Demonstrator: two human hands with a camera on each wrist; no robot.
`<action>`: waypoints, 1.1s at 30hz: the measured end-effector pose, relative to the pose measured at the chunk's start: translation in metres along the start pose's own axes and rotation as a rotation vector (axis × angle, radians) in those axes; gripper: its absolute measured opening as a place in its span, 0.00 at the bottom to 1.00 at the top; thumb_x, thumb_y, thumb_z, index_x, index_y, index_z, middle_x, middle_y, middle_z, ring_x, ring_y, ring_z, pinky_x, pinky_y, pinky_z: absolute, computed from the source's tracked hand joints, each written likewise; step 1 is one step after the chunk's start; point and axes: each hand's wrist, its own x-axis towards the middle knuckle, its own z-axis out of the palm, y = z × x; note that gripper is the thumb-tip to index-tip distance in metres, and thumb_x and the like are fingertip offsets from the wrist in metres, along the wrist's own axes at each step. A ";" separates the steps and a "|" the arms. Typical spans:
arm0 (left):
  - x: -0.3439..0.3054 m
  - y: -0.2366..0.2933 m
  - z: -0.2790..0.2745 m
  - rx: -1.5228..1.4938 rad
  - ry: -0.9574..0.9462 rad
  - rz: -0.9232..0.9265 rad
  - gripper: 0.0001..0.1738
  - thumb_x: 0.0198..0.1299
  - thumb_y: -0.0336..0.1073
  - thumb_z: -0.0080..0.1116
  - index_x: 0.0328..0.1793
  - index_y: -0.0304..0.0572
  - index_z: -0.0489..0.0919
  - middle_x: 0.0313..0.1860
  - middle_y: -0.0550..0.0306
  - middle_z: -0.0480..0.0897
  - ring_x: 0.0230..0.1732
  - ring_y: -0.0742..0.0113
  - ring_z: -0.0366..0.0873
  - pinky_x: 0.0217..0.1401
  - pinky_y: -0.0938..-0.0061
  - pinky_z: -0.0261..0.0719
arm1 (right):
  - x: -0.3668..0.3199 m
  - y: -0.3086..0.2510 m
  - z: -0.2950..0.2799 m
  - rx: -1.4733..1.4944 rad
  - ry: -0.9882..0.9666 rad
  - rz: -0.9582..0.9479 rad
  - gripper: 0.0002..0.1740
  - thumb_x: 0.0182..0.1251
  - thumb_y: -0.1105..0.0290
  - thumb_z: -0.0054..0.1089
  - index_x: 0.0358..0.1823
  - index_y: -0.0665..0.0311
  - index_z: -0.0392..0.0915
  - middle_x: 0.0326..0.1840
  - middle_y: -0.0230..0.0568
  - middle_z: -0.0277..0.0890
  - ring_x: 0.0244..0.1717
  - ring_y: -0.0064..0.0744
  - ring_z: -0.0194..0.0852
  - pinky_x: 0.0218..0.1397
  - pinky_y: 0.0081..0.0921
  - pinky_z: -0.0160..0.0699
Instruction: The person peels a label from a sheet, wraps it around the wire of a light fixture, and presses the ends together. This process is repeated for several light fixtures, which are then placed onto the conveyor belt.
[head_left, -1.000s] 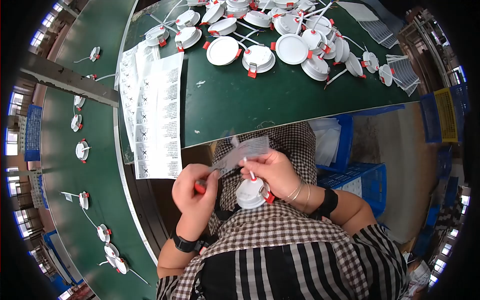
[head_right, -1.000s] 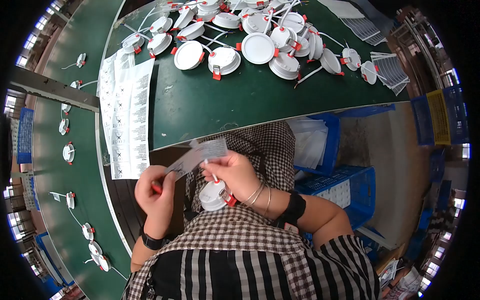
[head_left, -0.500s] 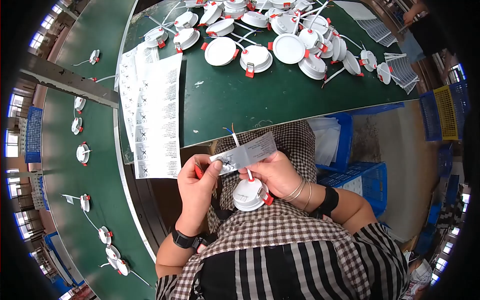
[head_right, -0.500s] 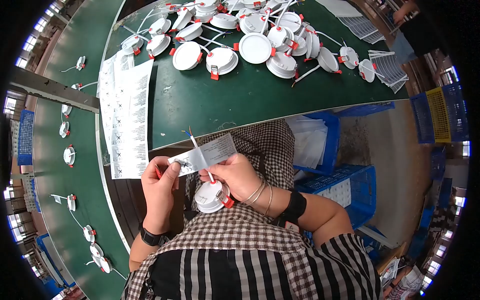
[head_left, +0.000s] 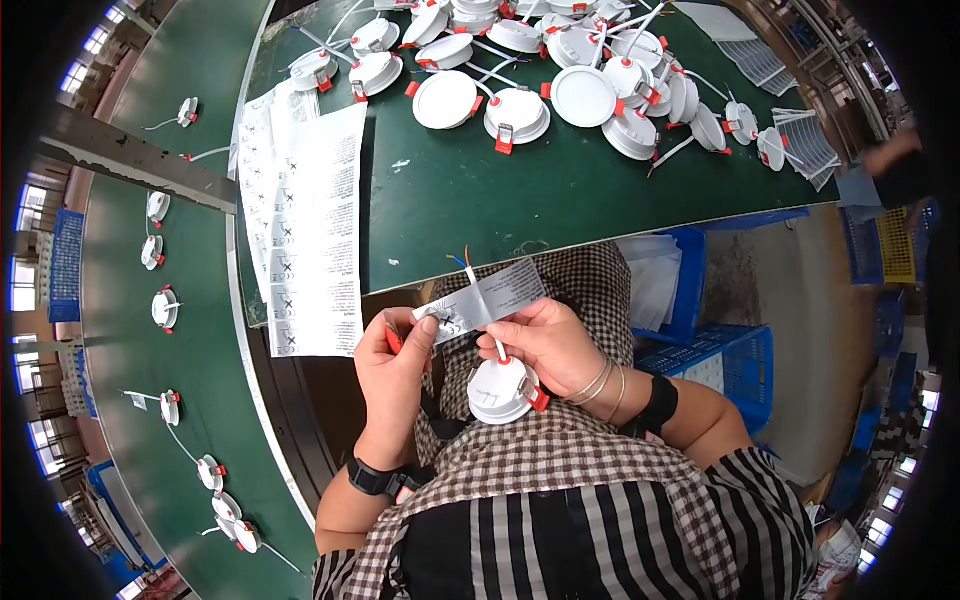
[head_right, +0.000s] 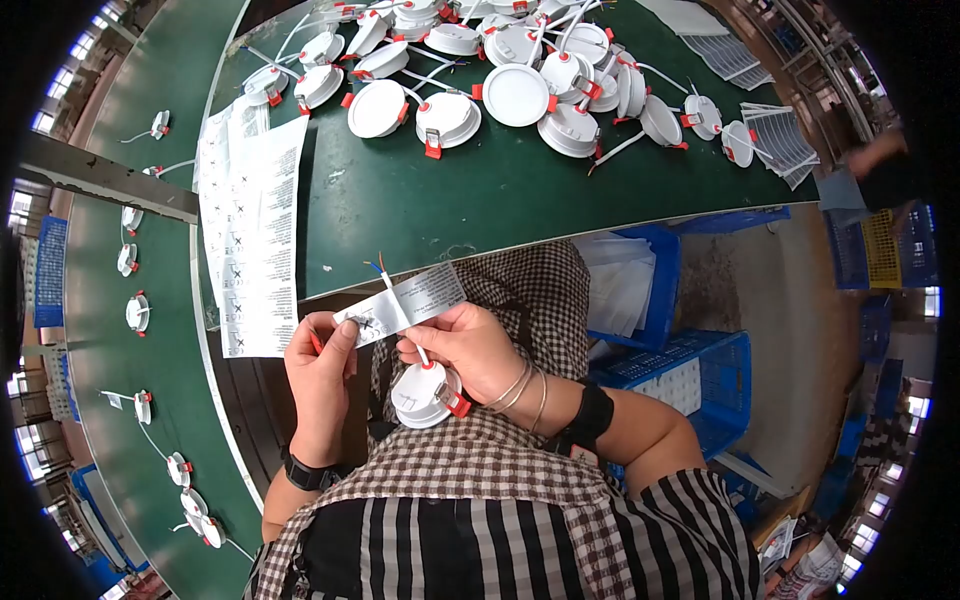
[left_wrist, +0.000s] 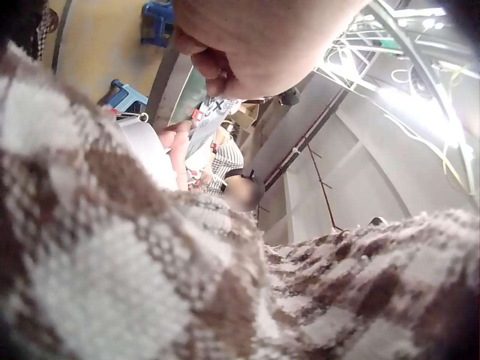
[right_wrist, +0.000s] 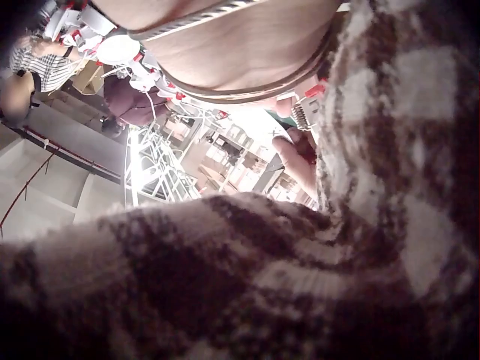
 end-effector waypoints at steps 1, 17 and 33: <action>0.000 0.000 0.000 -0.002 0.000 -0.002 0.07 0.58 0.32 0.62 0.34 0.37 0.75 0.21 0.67 0.73 0.18 0.84 0.65 0.19 0.87 0.61 | 0.000 0.000 -0.002 -0.008 -0.013 0.014 0.11 0.65 0.76 0.55 0.47 0.71 0.75 0.37 0.41 0.79 0.36 0.26 0.80 0.43 0.23 0.82; -0.001 -0.002 -0.001 0.022 0.018 -0.020 0.07 0.58 0.32 0.62 0.34 0.37 0.76 0.22 0.67 0.74 0.18 0.84 0.66 0.20 0.87 0.62 | -0.004 -0.002 0.003 -0.013 -0.054 -0.014 0.11 0.64 0.72 0.58 0.44 0.71 0.76 0.36 0.40 0.79 0.34 0.24 0.79 0.41 0.19 0.81; -0.001 -0.003 -0.003 0.022 0.016 -0.006 0.07 0.58 0.32 0.62 0.34 0.37 0.76 0.21 0.68 0.73 0.18 0.84 0.65 0.19 0.87 0.61 | 0.005 0.005 0.000 0.051 0.018 0.033 0.14 0.64 0.68 0.59 0.44 0.72 0.76 0.34 0.41 0.79 0.31 0.25 0.79 0.38 0.20 0.82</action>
